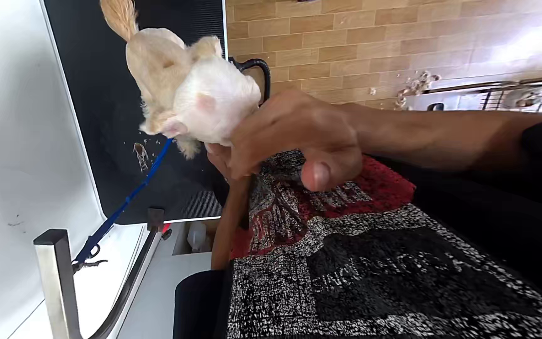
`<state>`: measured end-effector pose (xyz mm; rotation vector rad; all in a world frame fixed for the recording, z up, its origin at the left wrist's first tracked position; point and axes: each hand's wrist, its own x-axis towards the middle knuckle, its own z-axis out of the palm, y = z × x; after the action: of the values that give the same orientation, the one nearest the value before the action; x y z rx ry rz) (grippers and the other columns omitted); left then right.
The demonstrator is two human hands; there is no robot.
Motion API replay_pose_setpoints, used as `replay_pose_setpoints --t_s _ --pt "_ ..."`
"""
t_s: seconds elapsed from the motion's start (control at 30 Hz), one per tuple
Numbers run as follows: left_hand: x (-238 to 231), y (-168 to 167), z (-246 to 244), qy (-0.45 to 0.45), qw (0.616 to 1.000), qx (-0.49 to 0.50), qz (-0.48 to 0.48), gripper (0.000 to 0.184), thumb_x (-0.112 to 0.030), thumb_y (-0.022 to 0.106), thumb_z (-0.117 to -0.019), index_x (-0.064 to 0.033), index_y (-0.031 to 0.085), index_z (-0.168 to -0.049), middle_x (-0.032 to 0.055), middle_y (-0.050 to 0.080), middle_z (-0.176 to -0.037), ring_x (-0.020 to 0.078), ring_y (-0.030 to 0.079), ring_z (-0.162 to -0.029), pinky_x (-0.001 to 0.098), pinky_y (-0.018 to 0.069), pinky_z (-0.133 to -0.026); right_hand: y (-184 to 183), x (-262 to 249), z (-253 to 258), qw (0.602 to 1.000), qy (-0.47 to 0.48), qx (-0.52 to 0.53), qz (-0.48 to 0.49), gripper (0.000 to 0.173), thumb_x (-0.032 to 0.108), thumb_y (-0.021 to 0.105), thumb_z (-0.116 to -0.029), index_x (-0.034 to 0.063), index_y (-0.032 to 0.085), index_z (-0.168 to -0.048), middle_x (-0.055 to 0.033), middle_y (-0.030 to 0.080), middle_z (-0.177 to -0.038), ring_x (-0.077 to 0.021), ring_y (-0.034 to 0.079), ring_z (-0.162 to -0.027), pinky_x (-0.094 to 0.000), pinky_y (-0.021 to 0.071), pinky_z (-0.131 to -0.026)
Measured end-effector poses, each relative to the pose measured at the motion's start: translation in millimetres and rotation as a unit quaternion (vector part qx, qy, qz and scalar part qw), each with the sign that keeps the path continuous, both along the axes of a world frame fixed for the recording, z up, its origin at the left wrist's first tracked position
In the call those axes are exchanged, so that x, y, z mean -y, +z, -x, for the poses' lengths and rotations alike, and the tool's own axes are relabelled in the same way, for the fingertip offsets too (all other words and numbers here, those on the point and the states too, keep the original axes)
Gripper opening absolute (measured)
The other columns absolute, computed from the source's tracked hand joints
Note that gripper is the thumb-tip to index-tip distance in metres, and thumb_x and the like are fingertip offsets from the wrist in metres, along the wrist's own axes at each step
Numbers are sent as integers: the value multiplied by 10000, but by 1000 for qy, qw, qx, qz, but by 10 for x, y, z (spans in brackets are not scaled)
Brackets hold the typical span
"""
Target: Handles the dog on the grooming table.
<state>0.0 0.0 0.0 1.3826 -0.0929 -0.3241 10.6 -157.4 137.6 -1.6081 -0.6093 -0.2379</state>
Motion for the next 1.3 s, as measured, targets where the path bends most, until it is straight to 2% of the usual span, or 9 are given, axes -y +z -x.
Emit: replay_pose_setpoints --t_s 0.1,0.27,0.43,0.53,0.8,0.9,1.0,1.2,1.3 --pt "128 132 -37 -8 998 17 67 448 -611 346 -1048 -204 532 -1070 -110 605 -705 -12 579 -555 191 538 -516 -170 105 167 1000 -15 -16 -18 639 456 301 -1086 37 573 -687 26 462 -547 12 416 -494 -186 297 -475" --pt "244 162 -7 -45 989 -2 142 461 -538 261 -1090 -206 537 -929 -94 567 -595 7 533 -467 184 484 -453 -315 283 320 987 -69 -87 -118 713 501 273 -1081 -32 674 -828 -100 714 -777 -152 709 -710 -316 607 -656" --pt "102 95 40 -56 986 -10 157 496 -590 287 -1066 -209 510 -840 -87 485 -568 32 507 -458 191 478 -447 -427 365 695 977 -24 -206 -55 780 548 160 -1089 40 685 -816 13 696 -708 -65 662 -617 -260 575 -576" --pt "13 112 -47 -27 988 -12 153 391 -445 362 -1099 -226 514 -813 -114 496 -581 9 495 -474 179 466 -464 -539 426 915 946 26 -324 0 589 411 301 -1104 51 706 -874 34 673 -685 -64 654 -590 -269 586 -540" --pt "-224 178 -272 -28 990 55 130 471 -240 202 -1106 -202 511 -752 -97 490 -575 26 503 -473 165 469 -477 -1623 537 1420 787 -142 -529 -285 414 345 260 -1110 87 518 -1307 -99 720 -1099 -260 717 -1084 -458 570 -1010" --pt "-317 116 -139 -70 988 32 130 409 -300 336 -1108 -214 551 -772 -103 520 -621 15 516 -527 161 465 -518 -1677 388 1384 843 -237 -444 -188 268 176 424 -1083 14 628 -1148 -93 740 -1070 -208 735 -1027 -410 613 -952" --pt "-283 114 -91 -61 991 47 110 314 -363 492 -1070 -233 573 -795 -109 534 -642 8 524 -544 164 468 -521 -1912 492 1407 889 -226 -396 39 387 251 420 -1067 32 699 -1222 -92 710 -1229 -166 656 -1169 -396 512 -1055" --pt "-311 34 -92 -50 997 59 29 318 -456 509 -1046 -218 492 -835 -76 474 -655 37 477 -534 188 435 -482 -1465 601 1205 788 -9 -593 164 556 423 274 -1125 101 543 -1490 -138 450 -1591 -307 337 -1524 -500 207 -1266" --pt "-262 20 -141 -50 995 79 33 337 -441 436 -1075 -213 490 -833 -72 477 -646 45 487 -530 199 452 -494 -992 630 1067 800 5 -582 142 692 487 115 -1109 100 583 -1440 -81 587 -1471 -227 513 -1398 -471 344 -1204"
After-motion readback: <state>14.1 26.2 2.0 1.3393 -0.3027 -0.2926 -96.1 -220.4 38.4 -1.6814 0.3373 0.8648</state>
